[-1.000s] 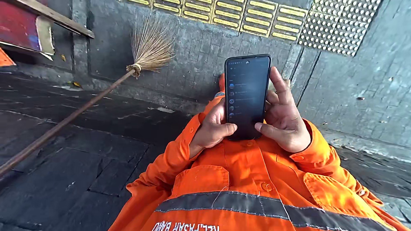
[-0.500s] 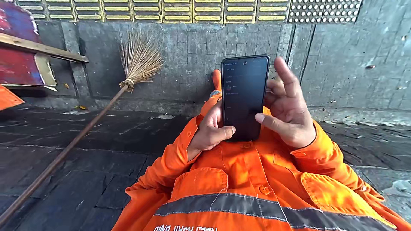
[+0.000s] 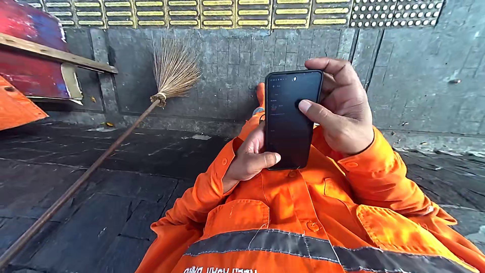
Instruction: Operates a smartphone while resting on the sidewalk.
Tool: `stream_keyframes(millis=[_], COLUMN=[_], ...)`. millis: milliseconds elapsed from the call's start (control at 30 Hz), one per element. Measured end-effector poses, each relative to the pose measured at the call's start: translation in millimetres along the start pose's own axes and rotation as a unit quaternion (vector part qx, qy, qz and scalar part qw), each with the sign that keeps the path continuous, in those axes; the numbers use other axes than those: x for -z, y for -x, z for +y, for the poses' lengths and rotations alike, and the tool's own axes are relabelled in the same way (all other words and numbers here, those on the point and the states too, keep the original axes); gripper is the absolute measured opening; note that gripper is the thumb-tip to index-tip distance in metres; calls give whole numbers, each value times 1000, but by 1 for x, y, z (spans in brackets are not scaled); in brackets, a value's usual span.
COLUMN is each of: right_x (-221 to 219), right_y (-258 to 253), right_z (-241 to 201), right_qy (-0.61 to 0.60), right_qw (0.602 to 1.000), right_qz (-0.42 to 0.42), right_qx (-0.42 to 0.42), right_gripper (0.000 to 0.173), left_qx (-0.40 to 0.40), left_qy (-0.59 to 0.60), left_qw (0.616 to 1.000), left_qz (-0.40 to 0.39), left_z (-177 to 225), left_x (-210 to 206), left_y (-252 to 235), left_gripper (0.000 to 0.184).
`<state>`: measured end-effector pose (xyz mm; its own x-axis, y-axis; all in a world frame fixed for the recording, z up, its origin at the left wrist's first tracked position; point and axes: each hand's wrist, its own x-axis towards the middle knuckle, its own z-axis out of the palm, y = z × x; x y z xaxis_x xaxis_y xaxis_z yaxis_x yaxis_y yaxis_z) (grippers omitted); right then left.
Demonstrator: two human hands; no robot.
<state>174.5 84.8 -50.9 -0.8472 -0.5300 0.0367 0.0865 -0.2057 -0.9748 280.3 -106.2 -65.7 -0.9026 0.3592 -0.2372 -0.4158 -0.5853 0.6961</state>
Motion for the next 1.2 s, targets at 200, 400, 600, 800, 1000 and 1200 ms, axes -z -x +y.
stream_keyframes(millis=[200,400,600,800,1000,1200], right_x=[10,12,12,4,-4,-2], right_y=[-5,-12,-10,17,34,37], right_z=[0,-6,-15,-8,3,2], right_qy=[-58,-60,-51,31,73,13], right_qw=[997,997,998,997,996,998], right_qz=[22,14,-19,-68,-45,-56], right_qx=[-45,-40,-9,-19,-30,-33], right_gripper=[53,65,79,117,125,118], left_qx=[25,62,59,32,25,18], left_qy=[99,219,206,189,166,121], left_qw=[995,968,970,979,985,992], left_qz=[-21,-102,-114,-67,-40,-20], left_z=[2,5,12,9,9,7], left_x=[6,10,-2,-4,-6,-8], left_y=[6,-2,-6,-6,-6,-4], left_gripper=[54,63,55,45,51,48])
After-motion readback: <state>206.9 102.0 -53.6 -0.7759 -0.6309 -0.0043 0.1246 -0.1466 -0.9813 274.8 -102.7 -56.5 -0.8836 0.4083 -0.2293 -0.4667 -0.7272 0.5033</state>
